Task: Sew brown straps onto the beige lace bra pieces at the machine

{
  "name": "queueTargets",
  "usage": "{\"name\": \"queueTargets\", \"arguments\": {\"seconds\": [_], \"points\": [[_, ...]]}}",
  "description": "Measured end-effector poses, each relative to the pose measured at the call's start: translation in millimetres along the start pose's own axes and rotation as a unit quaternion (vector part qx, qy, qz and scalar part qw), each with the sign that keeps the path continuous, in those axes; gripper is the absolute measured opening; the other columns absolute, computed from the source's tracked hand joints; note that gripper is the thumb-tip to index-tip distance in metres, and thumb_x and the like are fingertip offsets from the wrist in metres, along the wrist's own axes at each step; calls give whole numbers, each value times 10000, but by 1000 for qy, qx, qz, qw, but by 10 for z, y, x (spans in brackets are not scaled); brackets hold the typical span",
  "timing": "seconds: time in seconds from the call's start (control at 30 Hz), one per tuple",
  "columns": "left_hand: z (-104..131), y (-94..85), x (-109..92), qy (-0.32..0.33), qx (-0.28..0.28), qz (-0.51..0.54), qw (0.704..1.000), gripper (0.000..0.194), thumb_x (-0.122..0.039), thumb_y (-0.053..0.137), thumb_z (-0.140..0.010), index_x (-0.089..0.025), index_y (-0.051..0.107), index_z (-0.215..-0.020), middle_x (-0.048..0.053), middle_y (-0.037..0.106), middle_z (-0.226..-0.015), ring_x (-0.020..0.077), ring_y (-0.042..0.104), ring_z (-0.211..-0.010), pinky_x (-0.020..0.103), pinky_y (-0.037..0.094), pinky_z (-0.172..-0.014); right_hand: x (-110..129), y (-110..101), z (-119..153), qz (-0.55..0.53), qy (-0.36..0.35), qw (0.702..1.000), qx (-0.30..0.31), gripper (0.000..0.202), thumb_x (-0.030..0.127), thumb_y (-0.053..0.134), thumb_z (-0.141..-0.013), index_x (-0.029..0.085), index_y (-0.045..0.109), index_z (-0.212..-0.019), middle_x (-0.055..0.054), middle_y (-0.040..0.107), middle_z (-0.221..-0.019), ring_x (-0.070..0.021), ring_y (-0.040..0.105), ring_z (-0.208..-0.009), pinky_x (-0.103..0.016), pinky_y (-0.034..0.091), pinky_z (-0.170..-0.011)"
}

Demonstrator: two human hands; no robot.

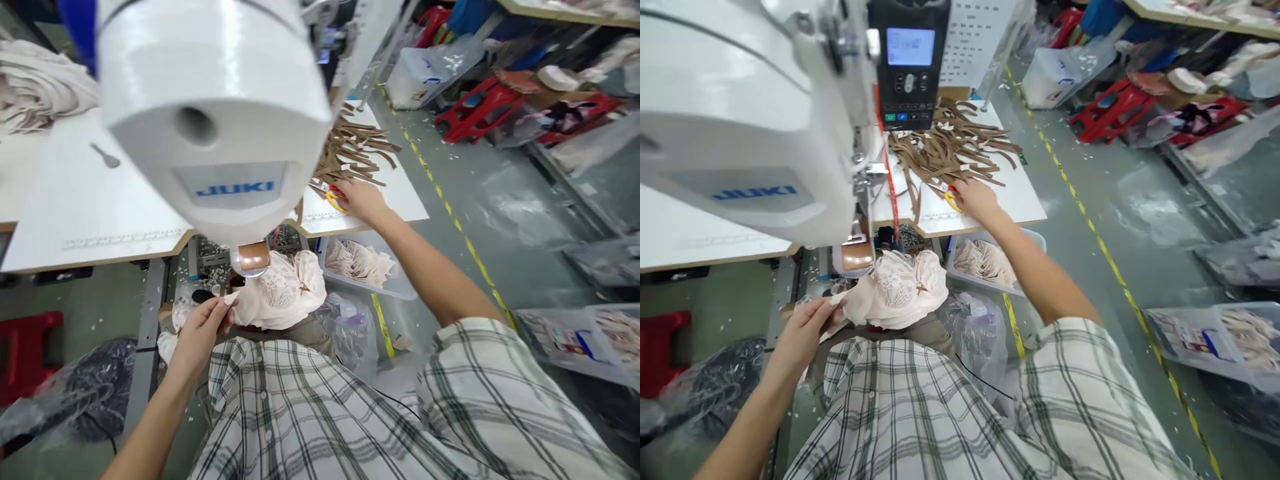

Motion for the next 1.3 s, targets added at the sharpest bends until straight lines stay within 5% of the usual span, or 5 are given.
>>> {"name": "queueTargets", "arguments": {"seconds": [0.27,0.43,0.67,1.03,1.3], "points": [[10,10,51,-43,28,192,980,290,-423,652,-867,-137,663,-820,6,583,-759,61,471,-572,195,385,-557,486,-237,1369,-142,33,989,-17,379,363,634,-851,149,634,-1164,-84,690,-867,-162,602,-664,-288,445,-604],[17,51,4,-36,33,173,984,314,-413,625,-889,-126,645,-764,1,556,-729,40,377,-522,193,297,-499,1596,-161,2158,-240,-210,945,77,311,340,612,-890,226,592,-1179,-91,665,-1103,-210,657,-875,-327,556,-707],[61,87,-8,-19,41,127,991,287,-393,591,-894,-145,600,-750,-1,579,-716,58,397,-541,206,297,-525,2123,-56,2028,-265,-249,930,55,315,361,599,-922,215,571,-1200,-100,666,-1154,-249,656,-1043,-385,569,-826],[22,-14,62,-28,20,184,982,315,-425,657,-825,-140,620,-697,-45,431,-574,51,269,-485,226,187,-480,1926,79,2088,-339,-171,917,119,332,286,665,-839,250,598,-1163,-48,676,-1028,-163,624,-719,-308,530,-671],[40,-62,73,9,-11,110,994,289,-432,657,-855,-157,643,-770,-16,579,-650,74,460,-540,208,360,-524,2171,152,2041,-373,-157,902,151,441,292,692,-758,234,570,-1178,-77,651,-1130,-225,641,-929,-350,535,-772]]}}
Point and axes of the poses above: each hand's wrist, its own z-axis away from the middle knuckle, its own y-axis out of the palm, x = y × z, the point moved 7 cm from there along -z, towards the middle knuckle
